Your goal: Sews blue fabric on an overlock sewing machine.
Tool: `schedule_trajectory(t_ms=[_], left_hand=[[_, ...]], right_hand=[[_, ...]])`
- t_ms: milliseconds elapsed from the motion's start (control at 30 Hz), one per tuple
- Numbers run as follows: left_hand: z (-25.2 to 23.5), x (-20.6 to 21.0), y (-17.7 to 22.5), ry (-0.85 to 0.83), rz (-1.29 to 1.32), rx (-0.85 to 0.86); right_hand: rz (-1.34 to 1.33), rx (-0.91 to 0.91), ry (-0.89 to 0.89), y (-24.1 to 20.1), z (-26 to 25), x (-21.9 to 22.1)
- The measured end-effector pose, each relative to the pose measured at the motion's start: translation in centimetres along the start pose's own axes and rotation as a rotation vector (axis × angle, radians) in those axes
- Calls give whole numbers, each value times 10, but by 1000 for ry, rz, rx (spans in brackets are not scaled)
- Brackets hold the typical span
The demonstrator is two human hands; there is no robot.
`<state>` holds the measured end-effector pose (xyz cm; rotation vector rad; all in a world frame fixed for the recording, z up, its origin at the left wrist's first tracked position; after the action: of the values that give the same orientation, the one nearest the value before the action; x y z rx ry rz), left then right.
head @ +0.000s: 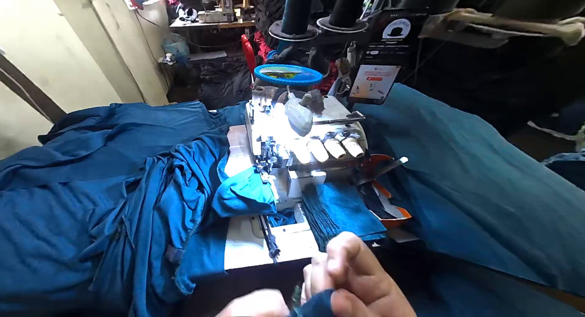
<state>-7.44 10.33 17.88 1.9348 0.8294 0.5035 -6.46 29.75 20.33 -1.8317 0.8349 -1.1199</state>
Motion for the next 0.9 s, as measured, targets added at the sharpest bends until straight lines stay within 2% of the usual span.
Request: schedule_trajectory(t_ms=[33, 100, 167, 200, 233, 300, 400, 467, 533, 600, 633, 700, 767, 833, 900], left_hand=[[-1, -1, 2, 82, -176, 43], [-4, -5, 4, 348, -493, 156], [-2, -3, 3, 519, -673, 272], [1, 2, 0, 520, -696, 294], [4, 9, -4, 487, -662, 296], [3, 17, -12, 414, -522, 281], [-4, 14, -23, 401, -229, 152], [-5, 14, -28, 429, 53, 38], [-6, 13, -29, 478, 232, -16], [-6, 9, -27, 497, 291, -5], [-7, 7, -25, 500, 305, 11], [-8, 5, -22, 488, 306, 34], [-10, 8, -19, 486, 299, 34], [-12, 11, -18, 483, 286, 30], [-11, 12, -18, 472, 271, 37]], right_hand=[[57, 31, -30, 2, 1, -1], [297, 33, -38, 7, 4, 0], [672, -125, 143, 9, 8, 5], [804, -214, 242, 11, 10, 5], [872, -287, 309, 12, 10, 3], [893, -360, 333, 11, 11, -3], [867, -359, 319, 11, 14, 3], [901, -347, 247, 12, 15, 8], [892, -326, 86, 9, 12, 10], [759, -252, -63, 2, 10, 9], [677, -209, -77, -1, 11, 6], [621, -172, 16, -7, 10, -1], [699, -174, 84, -10, 6, -4], [784, -167, 65, -6, 0, -3], [675, -164, 42, 1, -2, 1]])
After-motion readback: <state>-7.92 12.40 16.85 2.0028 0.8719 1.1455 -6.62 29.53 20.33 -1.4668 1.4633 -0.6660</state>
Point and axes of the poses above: each hand's wrist, its own z-axis away from the middle knuckle, its own x-axis out of the palm, y = z × x, the point moved 2 cm from there along -z, towards the middle knuckle, and after that the axes turned 8 degrees about x, right-handed, at the moved point
